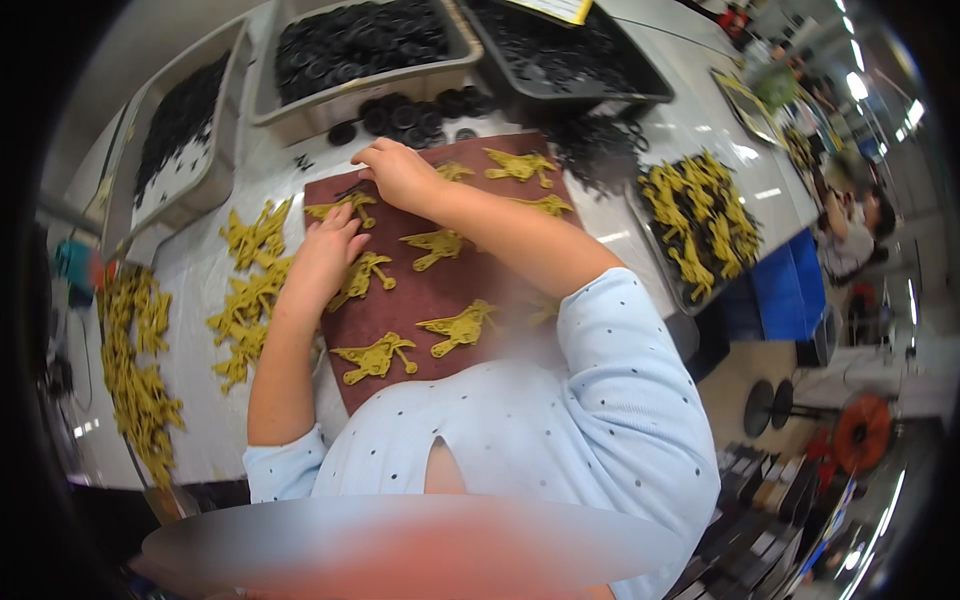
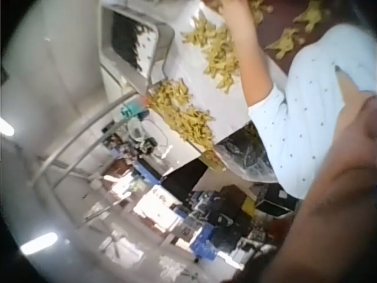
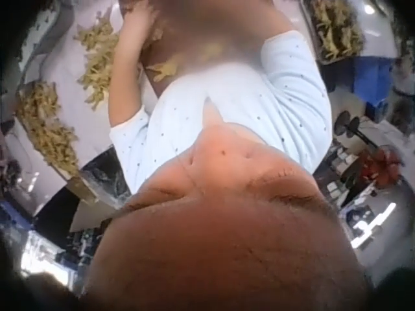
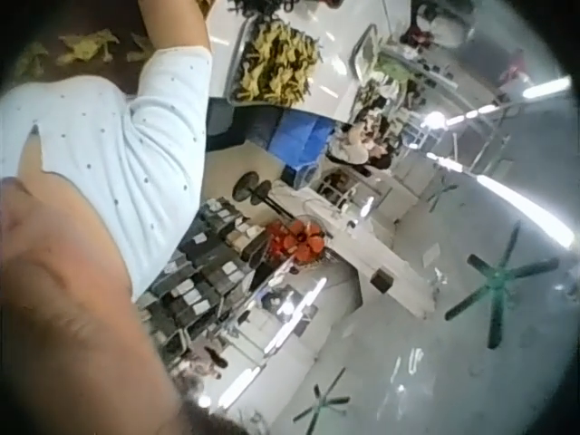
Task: The person attaches wheels to toy motorcycle frames and places them onto a tray. The person then arranges motorcycle frame pieces onto a mat and attaches handlebar pieces to them by hand.
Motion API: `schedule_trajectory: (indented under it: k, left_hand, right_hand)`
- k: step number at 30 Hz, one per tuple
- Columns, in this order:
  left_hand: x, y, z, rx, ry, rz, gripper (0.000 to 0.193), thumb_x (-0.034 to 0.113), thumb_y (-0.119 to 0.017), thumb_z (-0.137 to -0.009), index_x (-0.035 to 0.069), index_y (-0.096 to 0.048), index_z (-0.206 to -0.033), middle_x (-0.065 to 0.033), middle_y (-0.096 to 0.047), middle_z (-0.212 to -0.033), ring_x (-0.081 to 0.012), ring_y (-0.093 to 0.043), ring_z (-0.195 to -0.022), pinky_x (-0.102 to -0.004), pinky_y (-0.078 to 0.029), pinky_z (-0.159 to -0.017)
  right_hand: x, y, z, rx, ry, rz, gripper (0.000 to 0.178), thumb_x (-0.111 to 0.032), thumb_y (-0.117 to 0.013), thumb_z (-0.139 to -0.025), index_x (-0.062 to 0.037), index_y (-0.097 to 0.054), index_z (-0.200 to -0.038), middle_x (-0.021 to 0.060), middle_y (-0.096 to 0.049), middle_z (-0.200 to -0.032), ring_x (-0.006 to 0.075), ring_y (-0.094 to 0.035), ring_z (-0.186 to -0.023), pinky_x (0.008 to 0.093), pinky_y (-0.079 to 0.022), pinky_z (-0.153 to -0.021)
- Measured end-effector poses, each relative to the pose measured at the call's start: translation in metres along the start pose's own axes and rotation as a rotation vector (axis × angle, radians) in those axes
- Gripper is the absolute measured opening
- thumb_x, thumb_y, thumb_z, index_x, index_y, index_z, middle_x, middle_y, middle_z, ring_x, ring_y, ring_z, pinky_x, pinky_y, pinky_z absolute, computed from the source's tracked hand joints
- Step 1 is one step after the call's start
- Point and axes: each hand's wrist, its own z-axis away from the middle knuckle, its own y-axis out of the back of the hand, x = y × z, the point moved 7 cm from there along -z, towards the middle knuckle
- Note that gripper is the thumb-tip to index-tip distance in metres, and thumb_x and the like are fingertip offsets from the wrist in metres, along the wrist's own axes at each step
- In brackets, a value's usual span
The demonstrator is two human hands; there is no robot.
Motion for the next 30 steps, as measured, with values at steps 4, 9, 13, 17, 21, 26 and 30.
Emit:
schedule_trajectory:
  k: [4,9,13,17,21,26,30]
  left_hand:
    - [0.006,0.016,0.000,-0.029,0.036,-0.050,0.030,0.027,-0.055,-0.091,0.002,-0.062,-0.107,-0.0151,-0.055,-0.126,-0.0291,-0.050,-0.119,-0.0495,-0.038,-0.099]
    - [0.012,0.029,-0.003,-0.029,0.048,-0.027,0.031,0.025,-0.056,-0.090,0.003,-0.062,-0.111,-0.0156,-0.056,-0.125,-0.0308,-0.051,-0.117,-0.0498,-0.036,-0.100]
    - [0.016,0.049,0.010,0.037,0.052,-0.066,0.029,0.027,-0.057,-0.089,0.005,-0.063,-0.106,-0.0134,-0.058,-0.121,-0.0294,-0.051,-0.116,-0.0506,-0.037,-0.100]
    - [0.026,0.063,0.034,-0.109,0.087,-0.061,0.032,0.020,-0.060,-0.087,0.001,-0.060,-0.113,-0.0161,-0.056,-0.124,-0.0323,-0.050,-0.118,-0.0467,-0.036,-0.101]
    - [0.029,0.051,0.070,-0.069,0.057,-0.065,0.038,0.021,-0.062,-0.085,0.000,-0.058,-0.117,-0.0168,-0.053,-0.129,-0.0323,-0.048,-0.122,-0.0463,-0.037,-0.101]
    - [0.036,0.030,0.086,-0.021,0.080,-0.030,0.045,0.023,-0.064,-0.084,0.001,-0.054,-0.122,-0.0159,-0.050,-0.132,-0.0322,-0.046,-0.124,-0.0467,-0.036,-0.103]
    - [0.042,0.031,0.084,0.125,0.045,-0.030,0.045,0.023,-0.066,-0.082,-0.001,-0.056,-0.119,-0.0170,-0.052,-0.130,-0.0318,-0.047,-0.123,-0.0458,-0.035,-0.103]
  right_hand:
    - [0.033,0.079,0.038,0.051,-0.038,0.192,0.018,-0.007,-0.060,-0.083,-0.0027,-0.066,-0.100,0.0146,-0.063,-0.097,0.0317,-0.058,-0.098,0.0380,-0.047,-0.085]
    - [0.113,0.200,0.116,0.192,-0.454,0.540,0.013,-0.010,-0.063,-0.080,-0.0062,-0.069,-0.090,0.0148,-0.064,-0.092,0.0325,-0.062,-0.088,0.0395,-0.049,-0.077]
    - [0.138,0.208,0.148,0.044,-0.812,0.668,0.015,-0.019,-0.067,-0.080,-0.0058,-0.069,-0.086,0.0164,-0.066,-0.089,0.0342,-0.063,-0.090,0.0418,-0.050,-0.074]
    - [0.135,0.192,0.154,-0.133,-0.850,0.750,0.020,-0.024,-0.069,-0.079,-0.0058,-0.070,-0.088,0.0164,-0.067,-0.087,0.0329,-0.064,-0.086,0.0423,-0.050,-0.073]
    - [0.133,0.207,0.151,0.031,-0.779,0.666,0.021,-0.022,-0.067,-0.080,-0.0035,-0.066,-0.090,0.0178,-0.067,-0.088,0.0361,-0.063,-0.088,0.0442,-0.049,-0.076]
    - [0.090,0.194,0.117,0.104,-0.616,0.654,0.018,-0.016,-0.058,-0.086,-0.0022,-0.064,-0.096,0.0200,-0.066,-0.089,0.0375,-0.062,-0.088,0.0435,-0.049,-0.075]
    - [0.016,0.119,0.072,-0.061,-0.324,-0.002,0.021,-0.014,-0.057,-0.088,-0.0006,-0.063,-0.102,0.0164,-0.066,-0.099,0.0299,-0.064,-0.091,0.0362,-0.049,-0.081]
